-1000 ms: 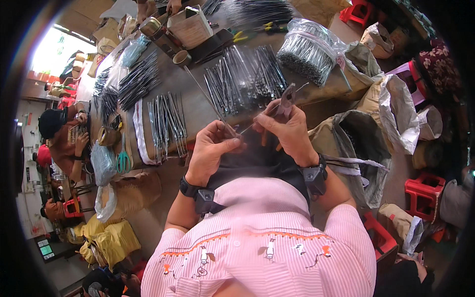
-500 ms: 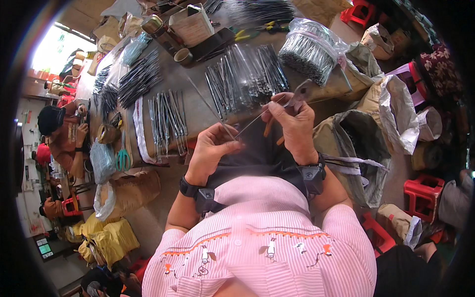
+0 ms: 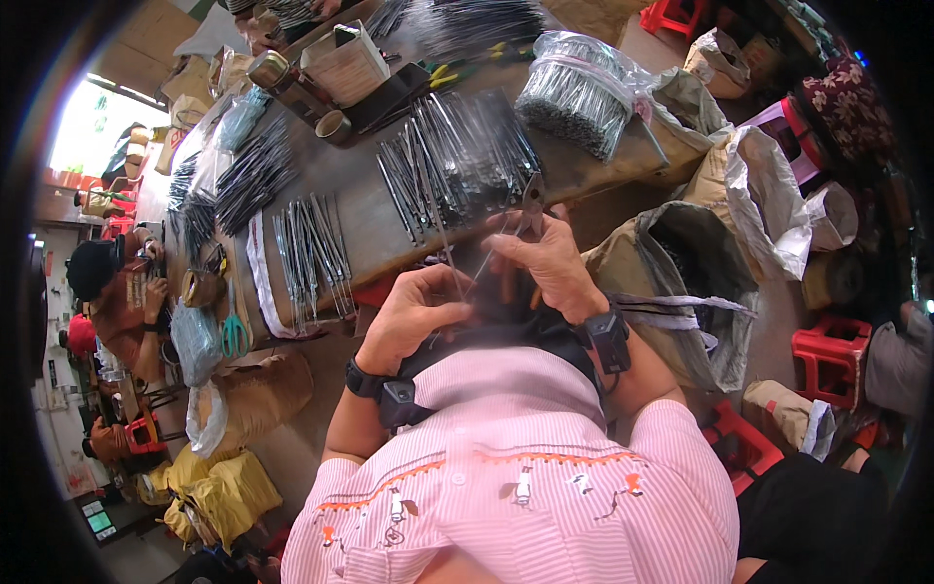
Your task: The person repeatedly picks up thin metal rods from a table, uses pliers to trim or bend the ends, and places the finished pieces back on the table. The process is continuous and repetitive throughout the clip.
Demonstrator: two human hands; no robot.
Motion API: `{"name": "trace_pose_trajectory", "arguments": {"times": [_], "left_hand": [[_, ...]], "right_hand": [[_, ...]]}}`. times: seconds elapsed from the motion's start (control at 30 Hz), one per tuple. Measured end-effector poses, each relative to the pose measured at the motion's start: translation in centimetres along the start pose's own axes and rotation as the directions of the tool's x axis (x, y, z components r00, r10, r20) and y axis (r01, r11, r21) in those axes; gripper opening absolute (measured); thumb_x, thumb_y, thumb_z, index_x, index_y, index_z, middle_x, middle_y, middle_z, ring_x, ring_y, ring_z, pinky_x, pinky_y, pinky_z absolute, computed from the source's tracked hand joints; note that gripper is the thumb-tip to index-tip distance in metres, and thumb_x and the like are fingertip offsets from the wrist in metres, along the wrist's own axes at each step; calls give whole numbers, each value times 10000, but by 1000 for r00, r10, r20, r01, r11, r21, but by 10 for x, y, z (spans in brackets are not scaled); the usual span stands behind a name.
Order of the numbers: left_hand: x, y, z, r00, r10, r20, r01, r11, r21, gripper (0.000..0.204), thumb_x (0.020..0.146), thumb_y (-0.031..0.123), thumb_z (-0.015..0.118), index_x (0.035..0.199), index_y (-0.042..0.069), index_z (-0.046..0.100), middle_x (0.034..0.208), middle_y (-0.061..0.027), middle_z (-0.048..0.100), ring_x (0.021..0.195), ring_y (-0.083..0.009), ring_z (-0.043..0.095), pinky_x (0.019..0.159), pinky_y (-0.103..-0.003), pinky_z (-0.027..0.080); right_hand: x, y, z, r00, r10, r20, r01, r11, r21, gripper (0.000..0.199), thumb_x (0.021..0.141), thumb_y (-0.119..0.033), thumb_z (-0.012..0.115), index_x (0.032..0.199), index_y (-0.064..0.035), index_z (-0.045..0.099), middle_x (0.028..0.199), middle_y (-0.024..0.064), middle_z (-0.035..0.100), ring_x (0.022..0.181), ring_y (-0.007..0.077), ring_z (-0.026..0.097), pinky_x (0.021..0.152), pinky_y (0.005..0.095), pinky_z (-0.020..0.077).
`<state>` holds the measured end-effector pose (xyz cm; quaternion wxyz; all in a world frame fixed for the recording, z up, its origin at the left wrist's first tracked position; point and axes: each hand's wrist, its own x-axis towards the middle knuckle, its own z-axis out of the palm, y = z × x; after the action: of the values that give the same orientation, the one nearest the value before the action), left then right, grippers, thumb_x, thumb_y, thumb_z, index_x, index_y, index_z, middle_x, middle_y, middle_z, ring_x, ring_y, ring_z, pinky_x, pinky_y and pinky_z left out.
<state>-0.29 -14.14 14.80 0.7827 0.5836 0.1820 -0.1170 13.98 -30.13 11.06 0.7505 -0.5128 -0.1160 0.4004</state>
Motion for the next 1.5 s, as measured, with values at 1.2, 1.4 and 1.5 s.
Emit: {"name": "trace_pose_trajectory", "arguments": {"times": [1.2,1.4,1.5], "left_hand": [[32,-8,25,788,597,-151,-445,721,531,169,860,17,620,1013,-2,690,815,12,584,605,-42,460,511,-203,356],[35,13,52,950,274,-153,-221,930,292,218,894,63,561,1083,-9,642,783,-17,599,553,-28,443,453,-179,311],[24,17,54,987,84,-135,-38,949,312,298,908,42,551,1201,-5,573,780,-23,561,552,-79,406,484,-212,327]], "right_hand": [[-40,32,-54,944,193,266,-242,956,163,484,798,-34,575,1264,6,452,1079,227,588,871,312,661,679,375,578],[-44,25,-48,962,251,111,-272,925,266,578,736,-105,583,1288,-45,421,995,152,609,831,216,636,628,319,551],[-36,30,-48,978,206,22,-203,928,314,601,664,-94,565,1246,-65,419,952,152,600,788,244,632,571,351,543]]}}
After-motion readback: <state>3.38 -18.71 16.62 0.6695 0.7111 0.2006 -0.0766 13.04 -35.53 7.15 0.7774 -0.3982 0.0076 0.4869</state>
